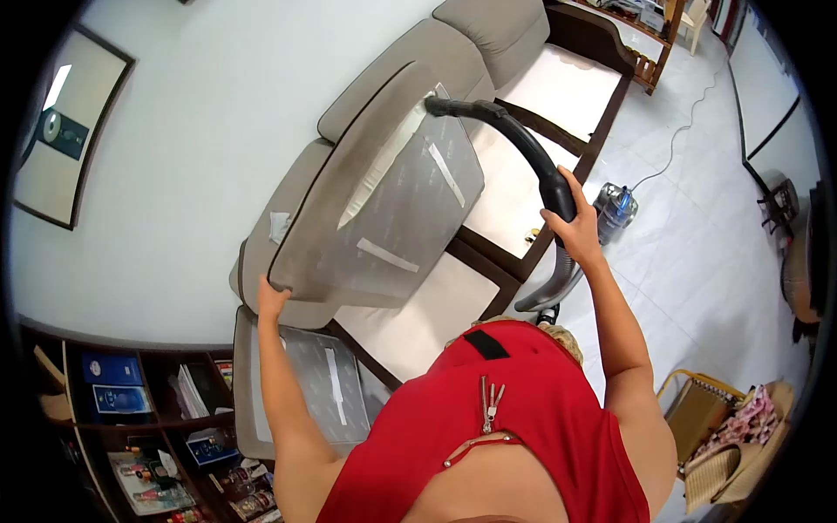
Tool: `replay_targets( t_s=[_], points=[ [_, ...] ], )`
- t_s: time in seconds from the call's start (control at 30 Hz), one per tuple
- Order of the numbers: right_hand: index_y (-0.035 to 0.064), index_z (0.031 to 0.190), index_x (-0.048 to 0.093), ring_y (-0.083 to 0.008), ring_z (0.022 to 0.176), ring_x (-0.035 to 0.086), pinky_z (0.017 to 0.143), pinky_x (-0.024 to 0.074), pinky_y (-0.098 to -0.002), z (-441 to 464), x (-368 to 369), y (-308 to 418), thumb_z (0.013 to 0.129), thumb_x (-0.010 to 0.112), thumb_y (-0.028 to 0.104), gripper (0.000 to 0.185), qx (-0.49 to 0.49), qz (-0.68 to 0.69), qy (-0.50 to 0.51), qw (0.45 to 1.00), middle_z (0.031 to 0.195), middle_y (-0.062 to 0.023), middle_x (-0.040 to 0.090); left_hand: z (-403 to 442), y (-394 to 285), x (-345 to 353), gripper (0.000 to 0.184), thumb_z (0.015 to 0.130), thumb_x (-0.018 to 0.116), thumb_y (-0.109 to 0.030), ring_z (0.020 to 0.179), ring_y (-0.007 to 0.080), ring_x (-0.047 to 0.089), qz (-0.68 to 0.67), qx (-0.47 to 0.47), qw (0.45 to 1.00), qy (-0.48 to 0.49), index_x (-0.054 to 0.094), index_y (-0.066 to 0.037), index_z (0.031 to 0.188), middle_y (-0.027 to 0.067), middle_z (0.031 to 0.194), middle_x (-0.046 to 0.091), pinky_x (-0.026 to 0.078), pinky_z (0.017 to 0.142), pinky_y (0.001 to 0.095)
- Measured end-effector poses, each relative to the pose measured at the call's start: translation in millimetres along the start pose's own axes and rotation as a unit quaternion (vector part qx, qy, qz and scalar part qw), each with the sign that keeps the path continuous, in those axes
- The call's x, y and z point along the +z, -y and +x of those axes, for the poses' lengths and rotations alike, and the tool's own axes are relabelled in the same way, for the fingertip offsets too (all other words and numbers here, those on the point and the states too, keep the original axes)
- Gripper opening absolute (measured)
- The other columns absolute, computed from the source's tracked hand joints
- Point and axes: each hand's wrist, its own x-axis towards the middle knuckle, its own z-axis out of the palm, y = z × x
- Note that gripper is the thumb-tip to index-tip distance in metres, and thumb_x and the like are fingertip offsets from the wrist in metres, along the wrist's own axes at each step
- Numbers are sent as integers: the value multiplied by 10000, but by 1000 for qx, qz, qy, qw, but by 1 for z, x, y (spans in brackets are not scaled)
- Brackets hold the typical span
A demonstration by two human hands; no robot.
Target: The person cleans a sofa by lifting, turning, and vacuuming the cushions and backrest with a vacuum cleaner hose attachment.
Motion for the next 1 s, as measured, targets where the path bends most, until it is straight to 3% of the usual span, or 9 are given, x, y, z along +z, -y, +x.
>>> replay_targets(
  t_s=[0.07, 0.17, 0.23, 0.33, 0.37, 0.43, 0.47, 0.67, 1.0],
  points=[
    [137, 1456, 472, -202, 990, 659, 882, 497, -299, 1, -5, 3, 749, 753, 148, 761, -67, 6, 20, 998, 1178, -142, 659, 0, -5, -1, 775, 645, 830, -190, 1181, 399, 571, 16, -6, 999, 38, 480, 37, 1298, 269, 1245, 588, 448, 1003, 432],
    [103, 1435, 482, -263, 1169, 630, 1010, 442, -319, 6, 15, 28, 739, 774, 191, 759, -134, 20, 104, 985, 1346, -151, 602, 22, -44, 15, 949, 640, 881, -260, 1252, 383, 538, 16, 90, 996, 10, 421, 42, 1413, 268, 1348, 549, 429, 1049, 414],
    [133, 1433, 487, -297, 1088, 667, 954, 483, -338, 9, 30, 45, 729, 760, 188, 757, -162, 32, 138, 977, 1288, -189, 621, 30, -101, 25, 1071, 634, 901, -351, 1303, 378, 503, 70, 139, 987, 31, 363, 39, 1473, 265, 1423, 499, 414, 1076, 414],
    [172, 1430, 495, -313, 954, 695, 867, 516, -360, 24, 31, 48, 718, 741, 177, 753, -168, 2, 151, 974, 1145, -208, 662, 39, -165, 58, 1037, 630, 894, -405, 1259, 384, 527, 186, 190, 964, -16, 406, 28, 1436, 237, 1379, 537, 439, 1038, 437],
    [195, 1427, 505, -304, 858, 697, 809, 526, -375, 31, 24, 43, 713, 730, 164, 749, -147, -18, 146, 978, 1016, -194, 678, 37, -186, 68, 1029, 629, 892, -417, 1245, 384, 534, 194, 192, 961, -32, 415, 22, 1428, 232, 1363, 547, 443, 1029, 442],
    [194, 1426, 510, -304, 842, 692, 807, 525, -363, 45, 3, 40, 718, 733, 158, 743, -130, -28, 120, 984, 972, -182, 677, 37, -205, 70, 1012, 625, 892, -429, 1227, 377, 543, 204, 189, 959, -51, 430, 10, 1412, 220, 1336, 563, 442, 1020, 448],
    [207, 1431, 511, -286, 817, 693, 790, 528, -352, 56, -4, 25, 728, 735, 153, 740, -185, -48, 68, 979, 988, -183, 688, 37, -210, 71, 1004, 622, 894, -429, 1222, 372, 545, 206, 182, 960, -51, 437, 5, 1404, 213, 1326, 570, 438, 1020, 449],
    [231, 1428, 516, -164, 630, 639, 618, 521, -309, 101, -53, 8, 750, 742, 242, 715, -15, -4, 17, 1000, 861, -116, 639, 30, -217, 78, 986, 610, 902, -410, 1256, 347, 519, 204, 172, 962, -49, 446, -10, 1387, 189, 1329, 571, 398, 1057, 447],
    [194, 1441, 510, -127, 622, 592, 584, 507, -279, 125, -93, 6, 760, 747, 189, 720, -19, 19, -14, 1000, 895, -91, 633, -4, -165, 67, 1005, 585, 922, -353, 1277, 374, 495, 152, 112, 982, -30, 430, -27, 1398, 197, 1368, 538, 400, 1058, 456]
  ],
)
